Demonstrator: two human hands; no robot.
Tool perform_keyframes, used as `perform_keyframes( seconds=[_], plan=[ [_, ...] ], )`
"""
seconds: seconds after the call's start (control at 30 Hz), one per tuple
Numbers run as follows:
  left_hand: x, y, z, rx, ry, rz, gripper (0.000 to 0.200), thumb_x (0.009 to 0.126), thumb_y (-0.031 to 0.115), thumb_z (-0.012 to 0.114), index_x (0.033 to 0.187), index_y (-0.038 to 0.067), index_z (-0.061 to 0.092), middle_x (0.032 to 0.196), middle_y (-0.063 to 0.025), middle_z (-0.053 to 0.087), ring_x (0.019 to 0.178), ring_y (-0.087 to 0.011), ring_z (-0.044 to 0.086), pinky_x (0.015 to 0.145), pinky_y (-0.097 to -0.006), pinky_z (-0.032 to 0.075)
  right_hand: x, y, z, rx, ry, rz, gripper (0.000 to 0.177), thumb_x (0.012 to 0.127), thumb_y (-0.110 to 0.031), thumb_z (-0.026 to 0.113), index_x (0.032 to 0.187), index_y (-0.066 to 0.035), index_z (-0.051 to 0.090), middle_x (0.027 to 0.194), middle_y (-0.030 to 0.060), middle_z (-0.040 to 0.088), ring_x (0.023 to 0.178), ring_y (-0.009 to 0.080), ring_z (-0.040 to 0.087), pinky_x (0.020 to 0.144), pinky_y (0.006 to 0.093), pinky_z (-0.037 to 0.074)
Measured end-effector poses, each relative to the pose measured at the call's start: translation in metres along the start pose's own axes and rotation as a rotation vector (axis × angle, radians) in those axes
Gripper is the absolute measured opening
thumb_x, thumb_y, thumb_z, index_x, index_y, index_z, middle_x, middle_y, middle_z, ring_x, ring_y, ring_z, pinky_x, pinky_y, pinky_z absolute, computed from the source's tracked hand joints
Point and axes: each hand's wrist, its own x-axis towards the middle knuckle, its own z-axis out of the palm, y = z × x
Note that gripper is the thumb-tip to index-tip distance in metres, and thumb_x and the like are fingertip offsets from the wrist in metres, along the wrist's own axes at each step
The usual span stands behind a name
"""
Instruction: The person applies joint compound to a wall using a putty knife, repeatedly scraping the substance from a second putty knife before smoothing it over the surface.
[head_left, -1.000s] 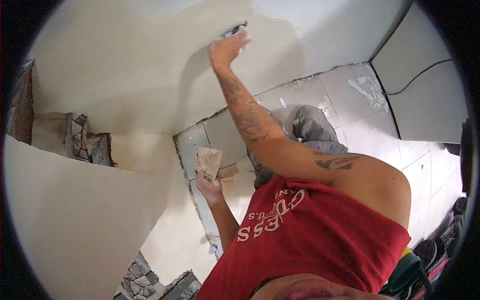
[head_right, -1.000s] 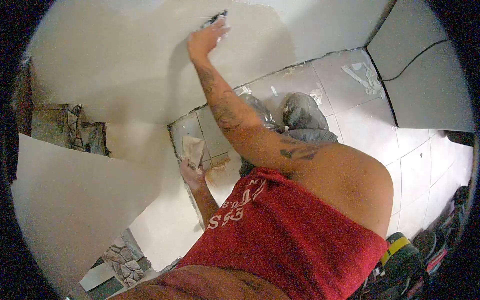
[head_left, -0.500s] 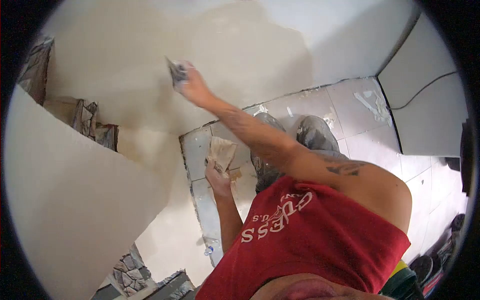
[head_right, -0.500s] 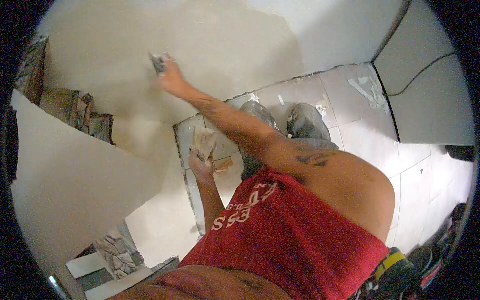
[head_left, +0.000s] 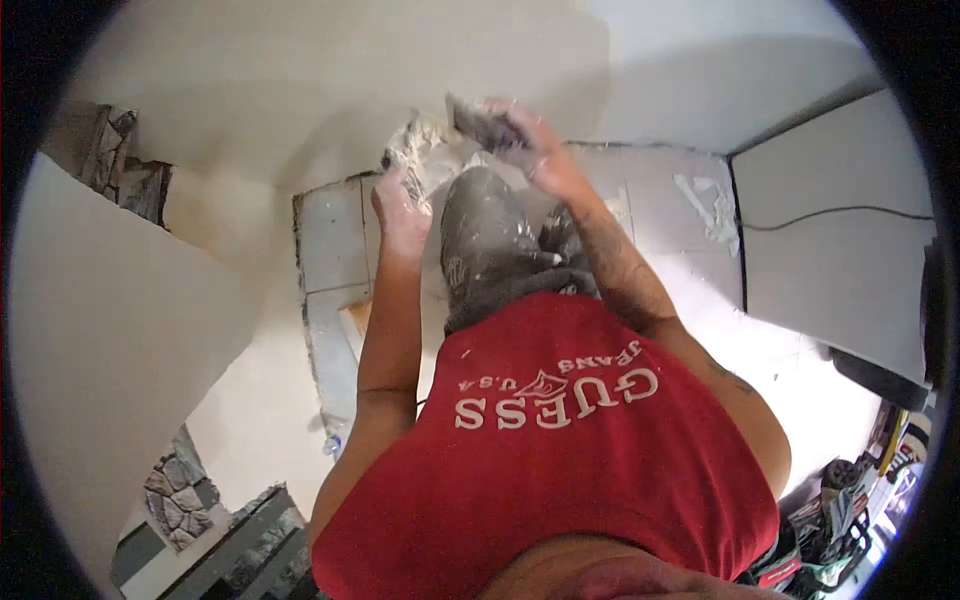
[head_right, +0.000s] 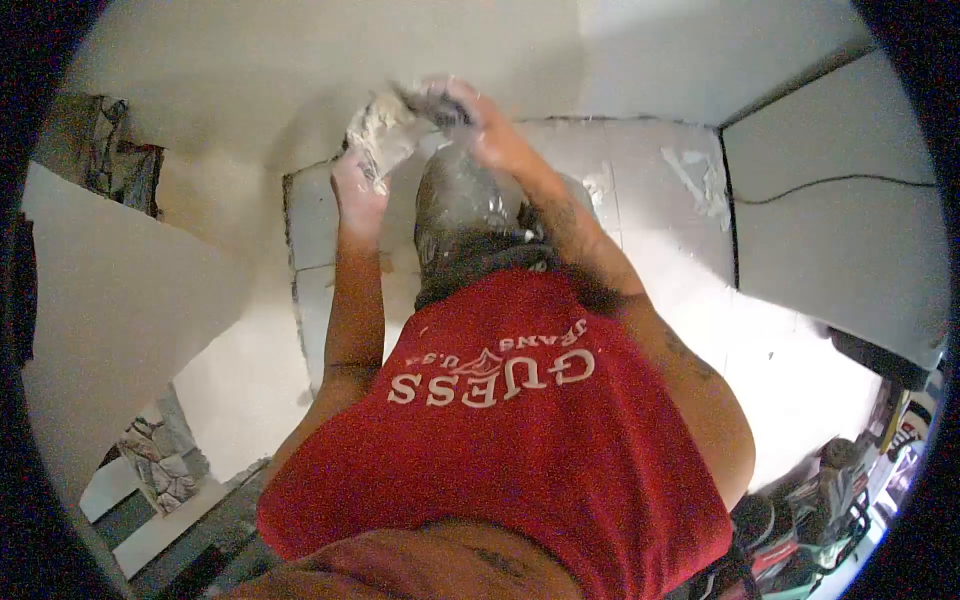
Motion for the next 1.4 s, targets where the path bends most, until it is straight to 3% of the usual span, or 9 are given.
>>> perform_keyframes(
  seconds=[0.1, 0.2, 0.47, 0.57, 0.73, 0.8, 0.87, 1.07, 1.4],
  plan=[
    [-0.002, 0.003, 0.013, 0.62, -0.153, 0.388, 0.036, 0.081, 0.013, 0.041, 0.111, -0.006, 0.045, 0.107, -0.0175, 0.054, 0.097, -0.0306, 0.055, 0.084, -0.039, 0.046, -0.012, 0.023, -0.004, -0.762, -0.089, -0.138, 0.05, 0.076, 0.009, 0.044, 0.123, -0.007, 0.039, 0.122, 0.0125, 0.042, 0.119, 0.0259, 0.037, 0.097, 0.0358, 0.033],
    [0.005, 0.005, 0.022, -0.421, 0.108, -0.296, 0.035, 0.081, 0.014, 0.041, 0.109, -0.006, 0.046, 0.107, -0.0177, 0.054, 0.097, -0.0305, 0.055, 0.085, -0.0408, 0.045, -0.019, 0.057, -0.032, -0.415, -0.182, 0.077, 0.051, 0.073, 0.011, 0.045, 0.121, -0.007, 0.041, 0.125, 0.0144, 0.04, 0.114, 0.0296, 0.042, 0.096, 0.0395, 0.036],
    [0.012, -0.004, 0.044, -0.408, 0.098, -0.301, 0.037, 0.082, 0.017, 0.04, 0.114, -0.003, 0.043, 0.107, -0.0155, 0.054, 0.097, -0.0282, 0.055, 0.084, -0.0403, 0.045, 0.003, 0.051, -0.138, 1.318, 0.48, 0.102, 0.048, 0.064, 0.011, 0.051, 0.111, 0.0, 0.046, 0.105, 0.0141, 0.055, 0.09, 0.023, 0.057, 0.086, 0.0366, 0.044],
    [0.015, -0.006, 0.043, -0.477, 0.052, -0.28, 0.035, 0.081, 0.013, 0.039, 0.111, -0.003, 0.045, 0.107, -0.0156, 0.054, 0.095, -0.0283, 0.055, 0.081, -0.0388, 0.045, 0.007, 0.037, -0.163, 1.265, 0.517, 0.242, 0.043, 0.067, 0.01, 0.05, 0.109, 0.003, 0.046, 0.104, 0.0136, 0.056, 0.089, 0.0235, 0.057, 0.087, 0.0373, 0.043],
    [0.032, -0.021, 0.003, 1.1, -0.232, 0.397, 0.025, 0.082, 0.01, 0.039, 0.095, -0.004, 0.054, 0.096, -0.0121, 0.059, 0.086, -0.0226, 0.057, 0.072, -0.0335, 0.045, 0.002, -0.022, -0.115, -0.393, 0.2, -0.052, 0.043, 0.075, 0.006, 0.046, 0.117, -0.001, 0.044, 0.115, 0.0154, 0.051, 0.104, 0.0291, 0.05, 0.092, 0.0394, 0.038],
    [0.044, -0.033, 0.034, 0.413, 0.049, -0.048, 0.025, 0.084, 0.011, 0.042, 0.1, -0.003, 0.054, 0.097, -0.0109, 0.058, 0.086, -0.021, 0.058, 0.072, -0.0345, 0.048, -0.005, -0.012, -0.103, -0.843, 0.043, -0.068, 0.046, 0.076, 0.002, 0.048, 0.121, -0.005, 0.042, 0.118, 0.0157, 0.048, 0.108, 0.0323, 0.046, 0.092, 0.04, 0.037],
    [0.058, -0.041, 0.056, -0.172, 0.163, -0.192, 0.023, 0.079, 0.004, 0.047, 0.098, -0.007, 0.055, 0.092, -0.0121, 0.059, 0.082, -0.0226, 0.06, 0.071, -0.0345, 0.05, -0.005, -0.031, -0.091, -0.795, -0.092, -0.011, 0.051, 0.072, 0.006, 0.046, 0.121, -0.008, 0.043, 0.118, 0.0152, 0.047, 0.108, 0.0332, 0.044, 0.09, 0.0402, 0.038],
    [0.038, -0.054, 0.065, -0.162, -0.015, -0.176, 0.033, 0.087, 0.017, 0.045, 0.11, -0.006, 0.048, 0.105, -0.0152, 0.055, 0.09, -0.0249, 0.057, 0.078, -0.0357, 0.048, -0.019, -0.028, -0.071, -0.932, -0.165, -0.008, 0.064, 0.063, 0.01, 0.044, 0.122, -0.013, 0.043, 0.115, 0.0138, 0.048, 0.103, 0.0327, 0.047, 0.085, 0.039, 0.042],
    [0.053, -0.078, 0.064, -0.082, 0.317, -0.184, 0.019, 0.082, 0.009, 0.054, 0.093, -0.006, 0.055, 0.084, -0.0078, 0.057, 0.072, -0.0162, 0.056, 0.063, -0.0296, 0.047, -0.046, 0.013, -0.089, -0.567, -0.524, -0.038, 0.059, 0.065, 0.002, 0.051, 0.123, -0.007, 0.042, 0.113, 0.0125, 0.052, 0.103, 0.0283, 0.051, 0.081, 0.0354, 0.045]
  ],
)
